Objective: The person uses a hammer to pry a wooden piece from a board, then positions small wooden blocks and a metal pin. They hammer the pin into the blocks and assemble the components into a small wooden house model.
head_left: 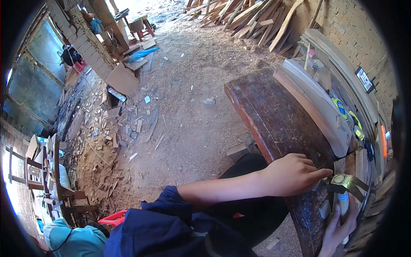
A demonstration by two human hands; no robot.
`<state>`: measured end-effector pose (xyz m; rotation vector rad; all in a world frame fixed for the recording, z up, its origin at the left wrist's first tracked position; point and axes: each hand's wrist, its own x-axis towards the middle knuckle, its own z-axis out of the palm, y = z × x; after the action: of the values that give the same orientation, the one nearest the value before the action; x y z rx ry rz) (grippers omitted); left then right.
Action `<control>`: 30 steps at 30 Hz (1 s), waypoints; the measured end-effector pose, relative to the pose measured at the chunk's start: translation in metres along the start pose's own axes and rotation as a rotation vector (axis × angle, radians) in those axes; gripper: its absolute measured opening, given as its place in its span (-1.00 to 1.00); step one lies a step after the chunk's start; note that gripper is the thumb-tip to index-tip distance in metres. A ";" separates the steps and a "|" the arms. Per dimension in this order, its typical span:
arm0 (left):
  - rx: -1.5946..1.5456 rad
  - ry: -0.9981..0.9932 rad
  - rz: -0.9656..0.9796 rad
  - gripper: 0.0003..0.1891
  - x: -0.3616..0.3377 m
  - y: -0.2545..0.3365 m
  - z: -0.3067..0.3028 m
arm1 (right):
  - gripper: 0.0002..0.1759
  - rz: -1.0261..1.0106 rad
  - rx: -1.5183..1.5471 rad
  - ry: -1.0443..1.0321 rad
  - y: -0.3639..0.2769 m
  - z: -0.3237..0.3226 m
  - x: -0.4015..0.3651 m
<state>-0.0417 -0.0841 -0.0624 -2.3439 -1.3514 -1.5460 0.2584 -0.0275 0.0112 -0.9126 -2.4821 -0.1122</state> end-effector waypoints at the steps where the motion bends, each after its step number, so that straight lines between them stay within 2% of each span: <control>1: 0.006 -0.004 0.000 -0.42 0.000 0.000 0.000 | -0.55 -0.005 -0.007 0.013 -0.002 0.000 0.001; 4: 0.000 0.018 0.004 -0.42 0.000 0.000 0.000 | -0.54 0.008 -0.048 -0.083 -0.002 -0.004 0.002; 7: 0.015 -0.001 -0.008 -0.42 0.001 0.001 -0.001 | -0.54 0.058 0.067 -0.017 -0.003 -0.002 0.001; 10: 0.018 -0.004 -0.019 -0.37 -0.001 0.001 0.002 | -0.56 0.055 0.051 0.027 -0.006 0.000 0.002; 13: 0.020 -0.031 -0.011 -0.28 -0.002 0.002 -0.005 | -0.57 0.021 -0.014 -0.046 -0.009 -0.002 0.005; 16: -0.038 -0.101 -0.043 -0.23 0.000 0.004 -0.015 | -0.57 0.074 0.057 -0.040 -0.010 -0.001 0.004; 25: -0.049 -0.096 -0.058 -0.21 0.002 0.003 -0.011 | -0.57 0.063 0.042 -0.087 -0.004 -0.006 0.003; 30: -0.027 -0.123 -0.076 -0.20 0.003 0.007 -0.015 | -0.56 0.076 0.090 -0.026 -0.007 -0.003 0.005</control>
<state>-0.0480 -0.0931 -0.0497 -2.4690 -1.4701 -1.4693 0.2523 -0.0306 0.0168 -0.9746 -2.4509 0.0365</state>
